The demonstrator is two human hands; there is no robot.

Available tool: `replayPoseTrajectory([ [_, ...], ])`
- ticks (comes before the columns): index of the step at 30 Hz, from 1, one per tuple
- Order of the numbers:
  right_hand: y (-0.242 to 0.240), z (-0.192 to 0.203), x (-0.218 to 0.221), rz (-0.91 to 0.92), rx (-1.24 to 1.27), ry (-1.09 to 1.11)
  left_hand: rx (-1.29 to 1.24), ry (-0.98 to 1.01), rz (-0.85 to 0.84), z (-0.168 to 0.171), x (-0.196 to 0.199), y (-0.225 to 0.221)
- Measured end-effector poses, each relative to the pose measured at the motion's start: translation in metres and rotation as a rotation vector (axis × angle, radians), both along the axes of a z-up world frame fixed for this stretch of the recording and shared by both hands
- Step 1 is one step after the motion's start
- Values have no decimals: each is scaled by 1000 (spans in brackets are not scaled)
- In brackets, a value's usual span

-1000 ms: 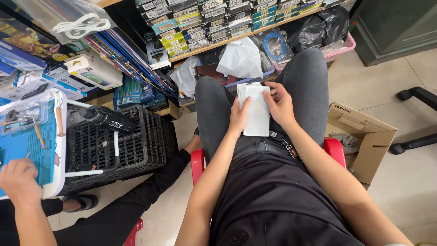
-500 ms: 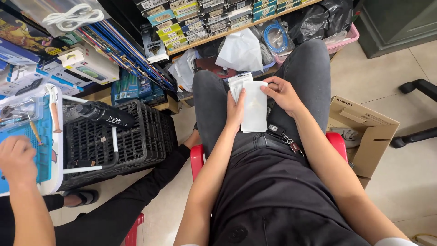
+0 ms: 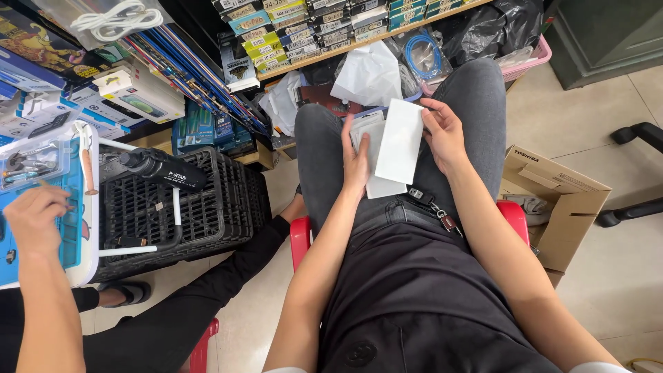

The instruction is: The person is removing screen protectors from their retail boxes and placing them into white protective sleeves while sitting in a repair shop.

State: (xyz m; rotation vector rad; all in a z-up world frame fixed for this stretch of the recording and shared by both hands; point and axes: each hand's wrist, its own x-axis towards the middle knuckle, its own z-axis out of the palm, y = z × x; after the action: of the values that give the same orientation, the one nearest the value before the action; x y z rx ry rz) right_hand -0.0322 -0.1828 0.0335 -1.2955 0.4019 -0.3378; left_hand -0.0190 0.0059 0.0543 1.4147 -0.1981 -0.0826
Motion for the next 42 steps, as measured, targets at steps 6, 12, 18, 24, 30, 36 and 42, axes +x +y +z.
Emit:
replayPoseTrajectory([
  [6,9,3,0,9,-165,-29,-44,111,-145,-62,24,-2],
  [12,16,-11,-6,59,-380,1,246,79,-264,-12,-5,-4],
  [18,12,-3,-3,90,-287,124,264,-38,-336,-1,0,-1],
  [24,10,-7,-1,70,-139,186,274,-127,-380,15,-7,-4],
  [30,10,-10,4,113,-166,192,285,-135,-351,14,-7,-2],
  [36,15,4,-3,173,-213,194,292,-136,-331,0,0,-2],
  [42,21,15,-5,80,-128,171,261,-124,-362,4,-5,-5],
])
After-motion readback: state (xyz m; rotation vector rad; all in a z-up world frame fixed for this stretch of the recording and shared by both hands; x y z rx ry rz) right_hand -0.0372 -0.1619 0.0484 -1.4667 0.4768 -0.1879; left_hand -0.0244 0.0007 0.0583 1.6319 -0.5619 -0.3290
